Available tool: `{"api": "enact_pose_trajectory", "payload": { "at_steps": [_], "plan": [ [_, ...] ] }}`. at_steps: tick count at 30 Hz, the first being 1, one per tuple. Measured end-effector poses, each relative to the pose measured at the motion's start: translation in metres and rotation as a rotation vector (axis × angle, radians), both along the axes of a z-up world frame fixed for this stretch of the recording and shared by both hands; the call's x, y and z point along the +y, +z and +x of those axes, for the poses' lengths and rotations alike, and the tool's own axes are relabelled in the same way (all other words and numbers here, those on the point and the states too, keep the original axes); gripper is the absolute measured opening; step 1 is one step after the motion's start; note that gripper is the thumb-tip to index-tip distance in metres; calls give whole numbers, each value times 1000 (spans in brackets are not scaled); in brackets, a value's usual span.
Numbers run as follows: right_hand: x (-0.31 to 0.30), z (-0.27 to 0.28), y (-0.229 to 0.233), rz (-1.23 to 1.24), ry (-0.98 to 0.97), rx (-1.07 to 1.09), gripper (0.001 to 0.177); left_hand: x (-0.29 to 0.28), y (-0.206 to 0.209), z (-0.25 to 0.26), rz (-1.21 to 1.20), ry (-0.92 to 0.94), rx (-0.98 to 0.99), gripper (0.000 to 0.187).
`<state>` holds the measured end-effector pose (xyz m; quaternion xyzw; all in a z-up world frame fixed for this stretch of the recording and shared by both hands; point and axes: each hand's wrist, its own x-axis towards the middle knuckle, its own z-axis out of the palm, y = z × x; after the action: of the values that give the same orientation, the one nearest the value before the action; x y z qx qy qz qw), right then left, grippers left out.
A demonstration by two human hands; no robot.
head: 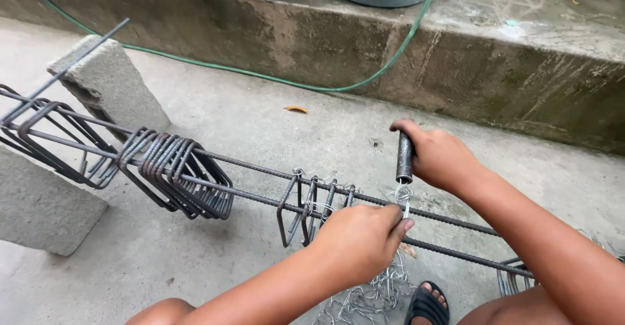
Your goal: The person ties a rebar cage structure using a wire tying tool. They wrap thin wire around the intersections of the steel bars and twist it tight with the tool to secure the framework.
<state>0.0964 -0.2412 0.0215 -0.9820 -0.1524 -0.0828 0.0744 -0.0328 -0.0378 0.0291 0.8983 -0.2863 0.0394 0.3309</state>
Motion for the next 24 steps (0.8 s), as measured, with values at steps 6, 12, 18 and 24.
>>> {"api": "enact_pose_trajectory", "payload": {
  "at_steps": [6,12,18,24],
  "plan": [
    [10,-15,6,406,-114,245,33,-3,-8,-8,-423,37,468,26],
    [6,-28,4,870,-60,245,39,-6,-9,-5,-435,-61,482,36],
    [-15,-30,8,1041,-21,245,46,-6,-4,-1,-551,-33,387,38],
    [-30,-59,34,1101,133,22,50,-2,14,0,-703,-37,374,34]
  ]
}}
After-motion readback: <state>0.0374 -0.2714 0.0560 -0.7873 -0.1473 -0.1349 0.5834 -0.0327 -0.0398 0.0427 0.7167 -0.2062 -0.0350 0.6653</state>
